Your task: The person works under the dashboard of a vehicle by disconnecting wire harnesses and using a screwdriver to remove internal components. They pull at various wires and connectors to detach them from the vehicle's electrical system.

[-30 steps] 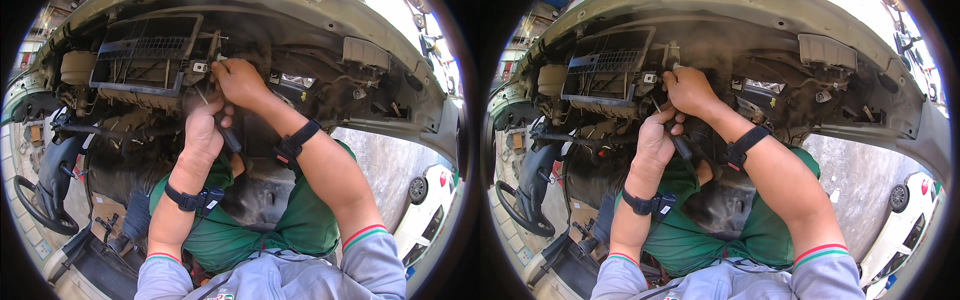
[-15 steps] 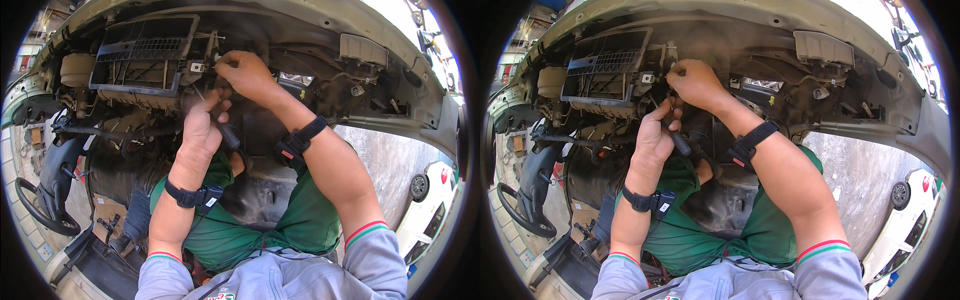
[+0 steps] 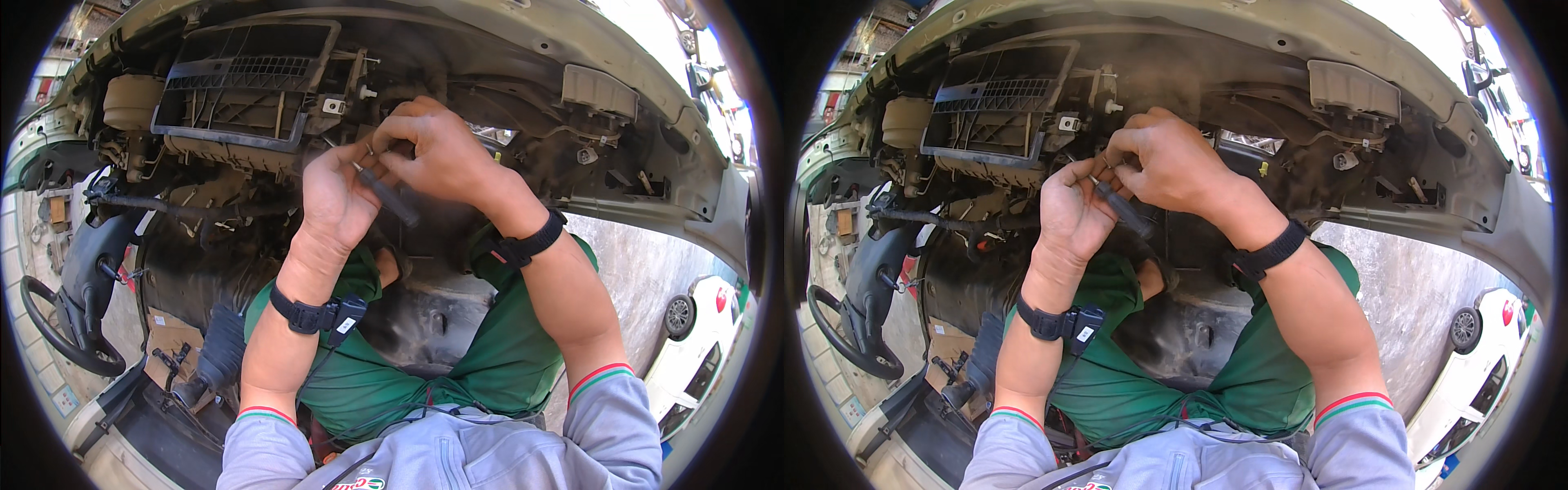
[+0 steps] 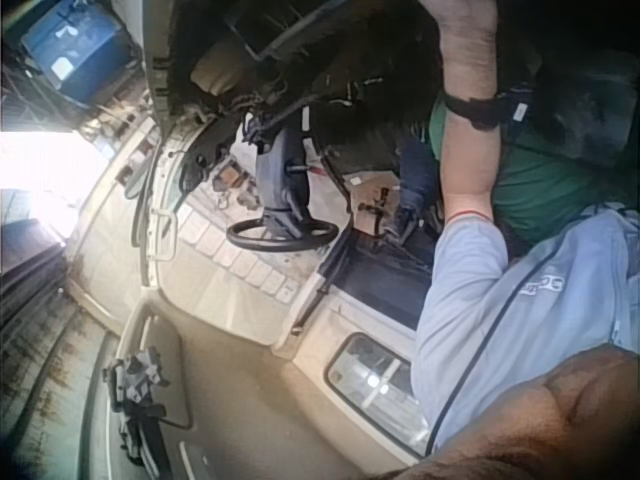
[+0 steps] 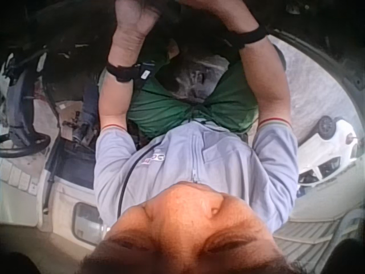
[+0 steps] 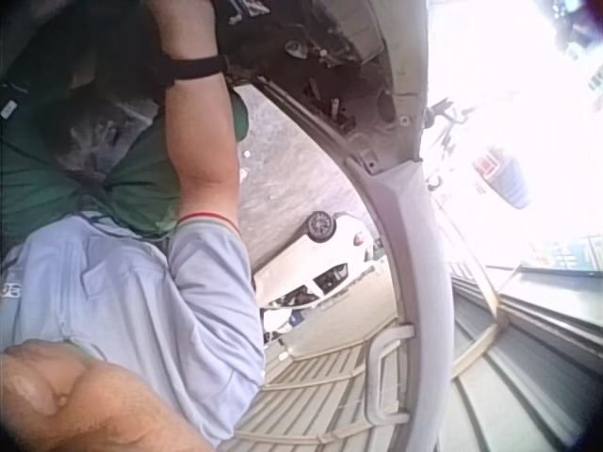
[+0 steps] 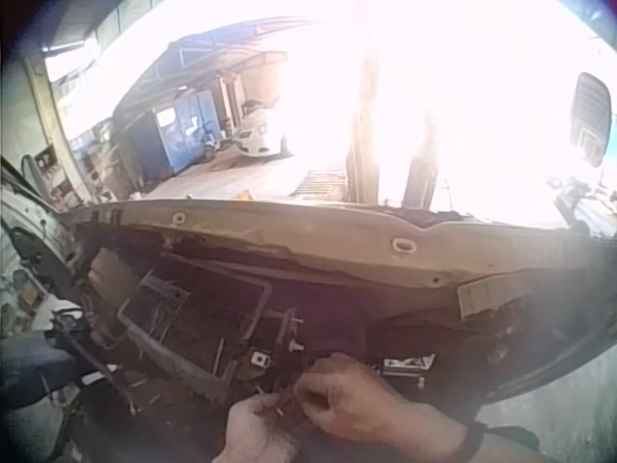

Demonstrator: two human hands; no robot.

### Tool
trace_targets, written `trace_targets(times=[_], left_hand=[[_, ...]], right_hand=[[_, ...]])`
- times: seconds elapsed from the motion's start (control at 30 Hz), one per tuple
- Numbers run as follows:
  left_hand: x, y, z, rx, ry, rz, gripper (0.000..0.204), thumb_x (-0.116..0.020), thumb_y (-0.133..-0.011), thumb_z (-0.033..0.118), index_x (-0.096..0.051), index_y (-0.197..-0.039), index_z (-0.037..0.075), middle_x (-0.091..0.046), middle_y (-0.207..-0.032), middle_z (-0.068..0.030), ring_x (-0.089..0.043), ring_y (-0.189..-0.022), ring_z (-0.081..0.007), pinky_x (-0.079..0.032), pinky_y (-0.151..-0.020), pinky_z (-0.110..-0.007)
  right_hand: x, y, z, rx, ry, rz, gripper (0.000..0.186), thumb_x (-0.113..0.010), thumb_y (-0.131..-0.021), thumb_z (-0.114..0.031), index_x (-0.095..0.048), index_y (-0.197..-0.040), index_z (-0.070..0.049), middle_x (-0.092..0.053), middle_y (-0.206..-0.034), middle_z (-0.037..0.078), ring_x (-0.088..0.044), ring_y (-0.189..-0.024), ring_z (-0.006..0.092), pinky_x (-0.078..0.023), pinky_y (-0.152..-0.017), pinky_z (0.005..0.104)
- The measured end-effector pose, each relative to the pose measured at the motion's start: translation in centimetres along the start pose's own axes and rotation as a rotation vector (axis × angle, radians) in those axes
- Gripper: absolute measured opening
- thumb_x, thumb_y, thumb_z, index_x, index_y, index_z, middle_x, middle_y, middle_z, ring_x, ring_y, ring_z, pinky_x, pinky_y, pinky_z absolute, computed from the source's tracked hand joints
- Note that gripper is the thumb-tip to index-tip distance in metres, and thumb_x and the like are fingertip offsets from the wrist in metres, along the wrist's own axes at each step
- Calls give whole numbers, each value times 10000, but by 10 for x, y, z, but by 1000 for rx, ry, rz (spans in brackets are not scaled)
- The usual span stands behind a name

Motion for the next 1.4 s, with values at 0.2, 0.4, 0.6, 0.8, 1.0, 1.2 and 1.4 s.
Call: trace_targets(times=[0.2, 0.4, 0.6, 0.8, 1.0, 1.2, 1.4], left_hand=[[2, -4, -5, 57, 220, -129, 332, -332, -967, 165, -528, -1129, -49, -580, -1162, -196, -554, -1110, -313, -408, -1041, -442], [-18, 2, -8, 100, 190, -147, 381, -335, -963, 182, -541, -1156, -74, -591, -1176, -214, -542, -1150, -325, -390, -1058, -462], [-15, 0, -12, 137, 158, -184, 384, -346, -964, 193, -560, -1142, -71, -617, -1117, -197, -573, -1074, -311, -435, -987, -419], [-14, -5, -17, 147, 344, -260, 389, -361, -960, 171, -532, -1196, -86, -608, -1067, -151, -575, -996, -261, -463, -916, -385], [0, -5, -11, -17, 25, 141, 228, -407, -931, 121, -540, -1052, -20, -562, -979, -113, -529, -858, -221, -443, -779, -326], [23, -12, -12, -5, -76, 177, 233, -436, -842, 14, -532, -1053, 32, -519, -901, -66, -449, -740, -164, -359, -561, -244], [11, -7, -5, -57, -152, 118, 207, -452, -805, -27, -516, -980, 62, -499, -847, -48, -419, -683, -136, -341, -529, -236]], right_hand=[[4, 2, -15, 64, 16, -44, 178, -675, -697, -107, -699, -869, -72, -661, -883, 86, -573, -906, 308, -498, -791, 395], [11, 7, -23, 115, 81, -101, 211, -687, -691, -125, -703, -898, -88, -667, -895, 71, -571, -931, 293, -467, -842, 399], [4, 11, -14, 65, 84, -183, 227, -694, -752, -164, -724, -975, -140, -692, -979, 19, -571, -976, 255, -433, -878, 389], [-3, 10, -10, 79, 192, -181, 120, -660, -819, -131, -686, -912, -59, -697, -980, 79, -604, -904, 294, -480, -808, 376], [8, -2, 18, -360, -282, 112, 184, -545, -935, -140, -633, -903, 19, -688, -798, 163, -675, -681, 310, -533, -632, 393], [-24, -13, 49, -554, -497, 92, 226, -512, -909, -112, -666, -953, 47, -691, -767, 158, -713, -687, 225, -568, -637, 345], [-42, -13, 64, -709, -825, 114, 227, -499, -919, -88, -652, -975, 69, -696, -834, 156, -713, -711, 231, -577, -652, 336]])
Point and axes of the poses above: each hand's wrist, its own y-axis away from the middle knuckle, its own x-axis out of the back of the hand, z = x × y, the point moved 8 cm from there along -y, towards the middle knuckle
